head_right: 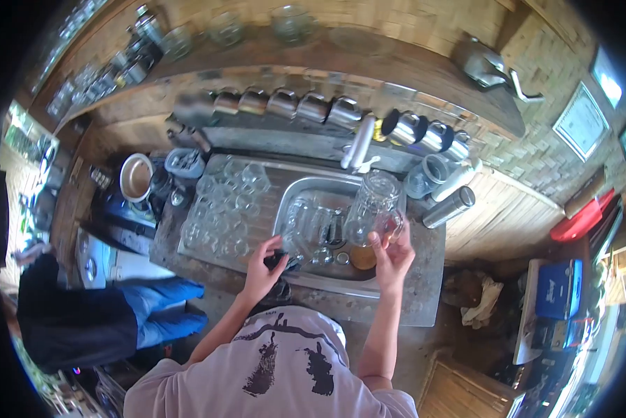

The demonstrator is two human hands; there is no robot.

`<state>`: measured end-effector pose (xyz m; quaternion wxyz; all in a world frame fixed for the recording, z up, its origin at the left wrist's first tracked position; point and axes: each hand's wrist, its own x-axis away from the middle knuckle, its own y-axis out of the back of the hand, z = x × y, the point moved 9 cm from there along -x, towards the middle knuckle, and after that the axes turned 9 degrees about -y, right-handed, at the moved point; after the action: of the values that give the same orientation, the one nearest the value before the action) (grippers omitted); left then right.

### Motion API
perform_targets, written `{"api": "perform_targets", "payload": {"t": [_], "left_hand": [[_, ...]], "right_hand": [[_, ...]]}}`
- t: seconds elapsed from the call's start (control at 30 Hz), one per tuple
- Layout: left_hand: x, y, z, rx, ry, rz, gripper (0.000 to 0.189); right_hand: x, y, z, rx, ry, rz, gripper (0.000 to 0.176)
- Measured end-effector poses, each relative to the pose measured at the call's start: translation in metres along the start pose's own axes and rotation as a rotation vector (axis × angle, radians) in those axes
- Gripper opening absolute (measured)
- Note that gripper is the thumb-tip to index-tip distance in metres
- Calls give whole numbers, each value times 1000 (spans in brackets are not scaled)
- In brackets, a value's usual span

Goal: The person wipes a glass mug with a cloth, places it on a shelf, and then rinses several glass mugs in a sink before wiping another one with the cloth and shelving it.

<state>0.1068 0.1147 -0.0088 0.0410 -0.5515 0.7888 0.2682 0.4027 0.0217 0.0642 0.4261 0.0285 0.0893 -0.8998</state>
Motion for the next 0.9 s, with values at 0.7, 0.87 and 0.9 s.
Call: {"api": "perform_targets", "payload": {"t": [0.7,0.87,0.9], "left_hand": [[63,-22,57,1173,579,628,49],[30,20,82,915,642,338,45],[24,32,78,843,646,279,45]], "right_hand": [[89,-183,16,771,634,1008,14],[66,-151,-26,747,298,363,53],[74,-142,-50,741,218,247,68]]}}
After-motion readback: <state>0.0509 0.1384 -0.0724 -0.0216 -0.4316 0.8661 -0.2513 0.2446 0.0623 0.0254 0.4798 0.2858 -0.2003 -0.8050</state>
